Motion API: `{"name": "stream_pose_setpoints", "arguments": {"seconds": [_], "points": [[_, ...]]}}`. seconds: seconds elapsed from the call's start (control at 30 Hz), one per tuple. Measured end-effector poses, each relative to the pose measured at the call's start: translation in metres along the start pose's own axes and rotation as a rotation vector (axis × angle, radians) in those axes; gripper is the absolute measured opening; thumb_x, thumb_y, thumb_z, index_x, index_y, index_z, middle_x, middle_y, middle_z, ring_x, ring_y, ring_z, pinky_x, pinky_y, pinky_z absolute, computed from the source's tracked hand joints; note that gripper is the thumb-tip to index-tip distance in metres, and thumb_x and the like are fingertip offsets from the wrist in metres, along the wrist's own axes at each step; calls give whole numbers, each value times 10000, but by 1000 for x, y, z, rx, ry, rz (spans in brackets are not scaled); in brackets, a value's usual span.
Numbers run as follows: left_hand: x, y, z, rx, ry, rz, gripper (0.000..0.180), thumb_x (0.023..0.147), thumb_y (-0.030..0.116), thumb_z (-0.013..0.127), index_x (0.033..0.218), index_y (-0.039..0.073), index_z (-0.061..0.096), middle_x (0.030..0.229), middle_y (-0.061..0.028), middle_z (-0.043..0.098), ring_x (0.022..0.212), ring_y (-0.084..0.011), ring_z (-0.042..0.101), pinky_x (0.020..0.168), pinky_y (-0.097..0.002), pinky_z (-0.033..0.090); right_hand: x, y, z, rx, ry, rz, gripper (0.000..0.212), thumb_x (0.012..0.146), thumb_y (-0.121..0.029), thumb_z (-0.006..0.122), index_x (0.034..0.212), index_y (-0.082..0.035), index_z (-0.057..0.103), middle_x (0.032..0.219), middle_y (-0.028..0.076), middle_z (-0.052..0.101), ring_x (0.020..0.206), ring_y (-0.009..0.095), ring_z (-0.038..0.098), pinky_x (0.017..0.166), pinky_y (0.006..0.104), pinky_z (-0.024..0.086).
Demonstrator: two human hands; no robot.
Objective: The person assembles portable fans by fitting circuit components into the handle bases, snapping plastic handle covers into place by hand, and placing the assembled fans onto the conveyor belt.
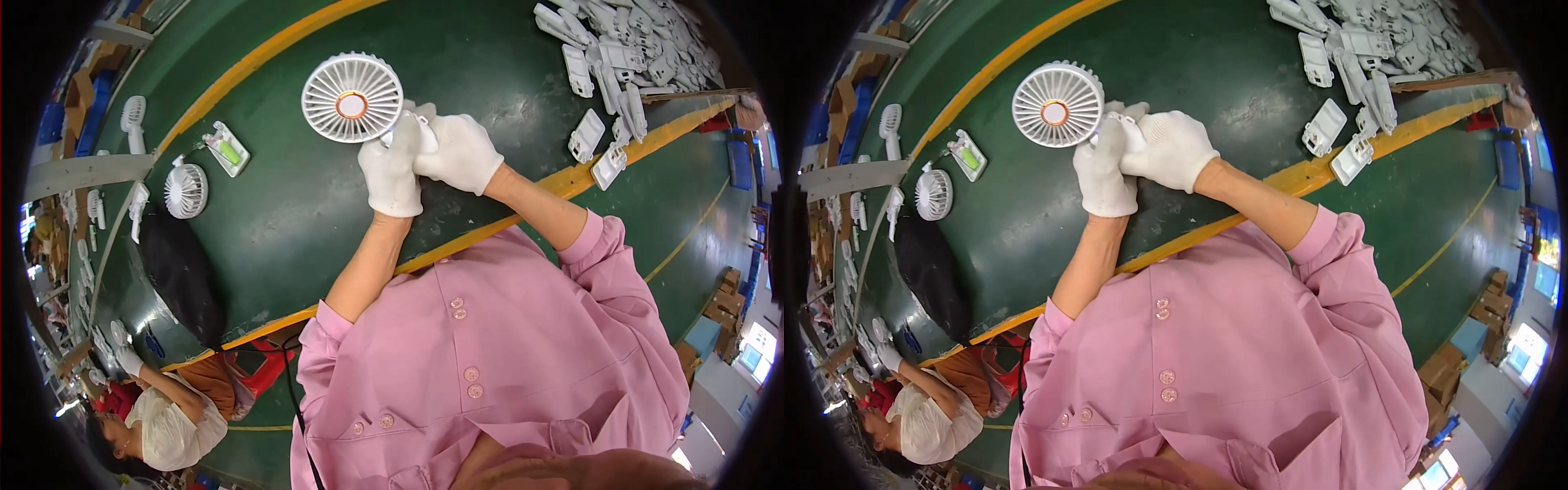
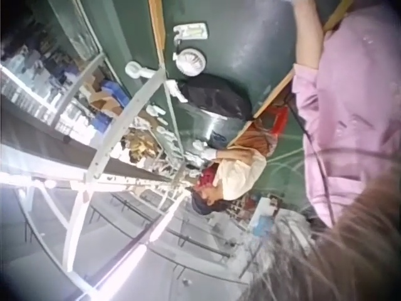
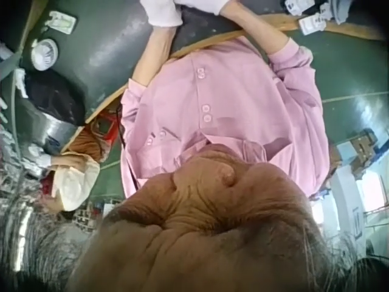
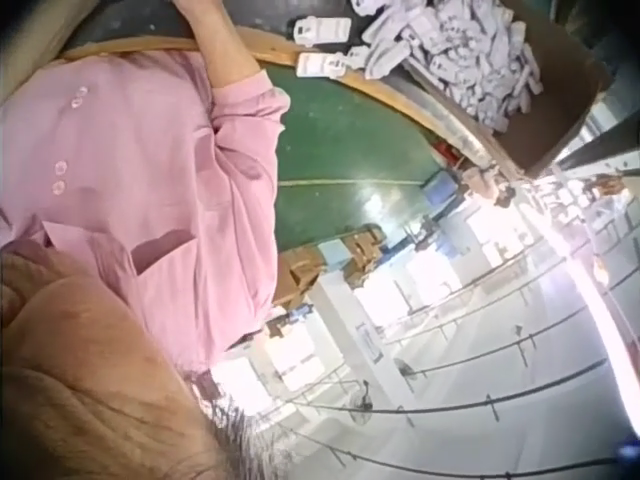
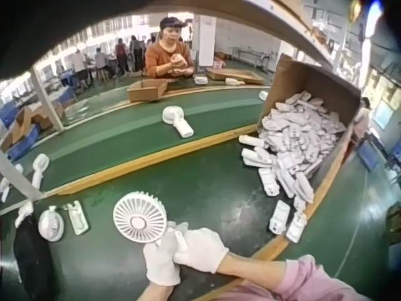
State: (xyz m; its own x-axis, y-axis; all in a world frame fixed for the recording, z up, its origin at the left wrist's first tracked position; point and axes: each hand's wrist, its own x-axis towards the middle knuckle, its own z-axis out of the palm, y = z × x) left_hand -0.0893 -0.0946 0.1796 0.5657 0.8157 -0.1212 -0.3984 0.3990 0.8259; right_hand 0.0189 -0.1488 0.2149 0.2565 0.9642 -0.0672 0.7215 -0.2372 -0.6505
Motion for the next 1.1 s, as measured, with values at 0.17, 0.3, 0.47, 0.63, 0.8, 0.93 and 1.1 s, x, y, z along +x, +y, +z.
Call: {"name": "stream_pose_setpoints", "arguments": {"seconds": [0.17, 0.3, 0.47, 0.63, 0.8, 0.93, 1.1], "points": [[1, 7, -13, 23, -173, 35, 487, 904, 300, 611, 1225, -46, 490, 1138, -173, 615, 1015, -213, 605, 875, -327, 492, -2, 11, -4, 530, -248, 98, 333, 803, -387, 626, 772, -56, 628, 622, 54, 622, 552, 161, 622, 537, 301, 504], [2, 18, -10, -505, -473, -176, 763, 820, 520, 658, 1304, -22, 424, 1240, -183, 539, 1086, -257, 567, 883, -362, 497, -13, 25, 9, 1222, -432, 89, 394, 885, -369, 581, 913, 24, 585, 741, 96, 624, 545, 172, 596, 450, 308, 476], [10, 7, -30, -336, -433, -160, 696, 824, 359, 711, 1325, -26, 418, 1188, -154, 562, 908, -196, 606, 775, -302, 519, -17, 20, 21, 1796, -453, 94, 470, 996, -447, 359, 1035, -25, 563, 867, 101, 620, 541, 152, 558, 440, 295, 439], [8, 14, -31, -255, -384, -171, 600, 786, 309, 771, 1223, -12, 514, 992, -98, 624, 617, -89, 550, 544, -204, 461, -7, 30, 7, 1438, -567, 74, 525, 997, -486, 330, 1066, -22, 565, 920, 99, 640, 617, 150, 596, 514, 282, 479], [12, 6, -23, 62, -55, -15, 444, 854, 345, 690, 1107, 6, 555, 815, -56, 611, 501, -90, 480, 416, -216, 374, -14, 17, 1, 1204, -364, 87, 567, 986, -511, 355, 1109, 3, 559, 949, 99, 646, 718, 155, 637, 601, 256, 520], [11, 16, -22, -166, -190, -89, 441, 911, 374, 603, 1115, -12, 541, 824, -70, 614, 509, -93, 503, 412, -211, 383, -13, 13, -2, 1255, -386, 137, 602, 998, -510, 279, 1090, 17, 556, 904, 131, 654, 700, 192, 646, 648, 293, 537], [10, 18, -28, -148, -208, -101, 436, 894, 329, 628, 1132, -24, 533, 853, -74, 620, 557, -112, 549, 455, -225, 428, -14, 6, -6, 1253, -352, 172, 558, 994, -495, 332, 1050, 7, 570, 860, 110, 653, 666, 178, 617, 600, 291, 512]]}}
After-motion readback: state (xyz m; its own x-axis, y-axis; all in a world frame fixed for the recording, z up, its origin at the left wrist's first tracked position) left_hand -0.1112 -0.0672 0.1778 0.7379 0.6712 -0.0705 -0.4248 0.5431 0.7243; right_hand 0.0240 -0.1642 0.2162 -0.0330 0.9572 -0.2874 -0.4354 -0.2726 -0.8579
